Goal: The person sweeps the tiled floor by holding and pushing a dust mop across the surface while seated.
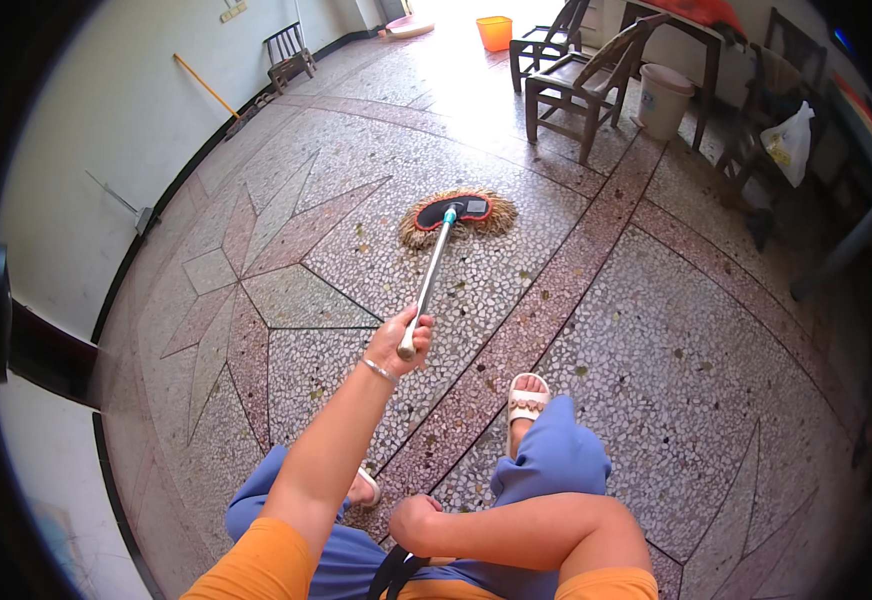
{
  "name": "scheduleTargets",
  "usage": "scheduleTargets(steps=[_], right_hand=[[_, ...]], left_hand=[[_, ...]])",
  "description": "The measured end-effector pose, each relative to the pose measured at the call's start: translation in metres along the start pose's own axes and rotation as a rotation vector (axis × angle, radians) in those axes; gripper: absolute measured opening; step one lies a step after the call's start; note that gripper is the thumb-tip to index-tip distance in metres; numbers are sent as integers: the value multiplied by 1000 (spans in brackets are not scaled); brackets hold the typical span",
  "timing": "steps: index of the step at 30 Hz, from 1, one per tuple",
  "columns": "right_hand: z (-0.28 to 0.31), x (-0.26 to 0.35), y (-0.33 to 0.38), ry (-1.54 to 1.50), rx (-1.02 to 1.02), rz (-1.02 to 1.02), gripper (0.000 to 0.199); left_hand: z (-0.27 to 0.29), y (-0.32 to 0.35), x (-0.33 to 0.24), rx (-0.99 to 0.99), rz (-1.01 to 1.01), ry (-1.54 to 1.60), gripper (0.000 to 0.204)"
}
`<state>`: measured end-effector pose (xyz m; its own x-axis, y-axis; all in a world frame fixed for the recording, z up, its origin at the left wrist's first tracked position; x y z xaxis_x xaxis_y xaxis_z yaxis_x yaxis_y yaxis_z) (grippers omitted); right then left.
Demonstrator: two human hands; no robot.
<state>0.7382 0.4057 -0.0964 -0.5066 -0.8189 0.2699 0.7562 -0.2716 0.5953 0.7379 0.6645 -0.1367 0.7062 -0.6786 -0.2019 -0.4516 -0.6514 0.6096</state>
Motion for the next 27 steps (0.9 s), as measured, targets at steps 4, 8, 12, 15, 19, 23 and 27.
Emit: scheduleTargets(steps=[4,8,12,15,19,23,27], right_hand=[[-2,5,4,-8,-12,62,18],[0,8,15,9,-36,161,18],[-1,24,19,20,27,141,24],[-15,44,21,39,-46,254,20],[-19,49,22,31,-141,336,16],[-14,29,15,31,-32,148,19],[-2,19,14,8,-33,126,20]], left_hand=[[64,78,28,-2,-21,19,8],[108,183,68,-54,66,133,22],[109,288,83,-178,15,231,14],[98,317,78,-195,-6,251,17],[72,287,50,-188,4,243,20],[47,194,7,-57,161,270,35],[17,86,-52,40,17,252,28]])
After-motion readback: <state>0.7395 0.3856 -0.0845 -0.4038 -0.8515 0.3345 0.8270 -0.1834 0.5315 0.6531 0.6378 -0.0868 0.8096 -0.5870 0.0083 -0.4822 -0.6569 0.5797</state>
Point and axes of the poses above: each hand's wrist, its own y-axis away from the middle knuckle, its own z-axis out of the back of the hand, x = y × z, the point moved 3 cm from there along -y, towards the middle knuckle, and after that the axes turned 10 degrees about y, right-handed, at the moved point
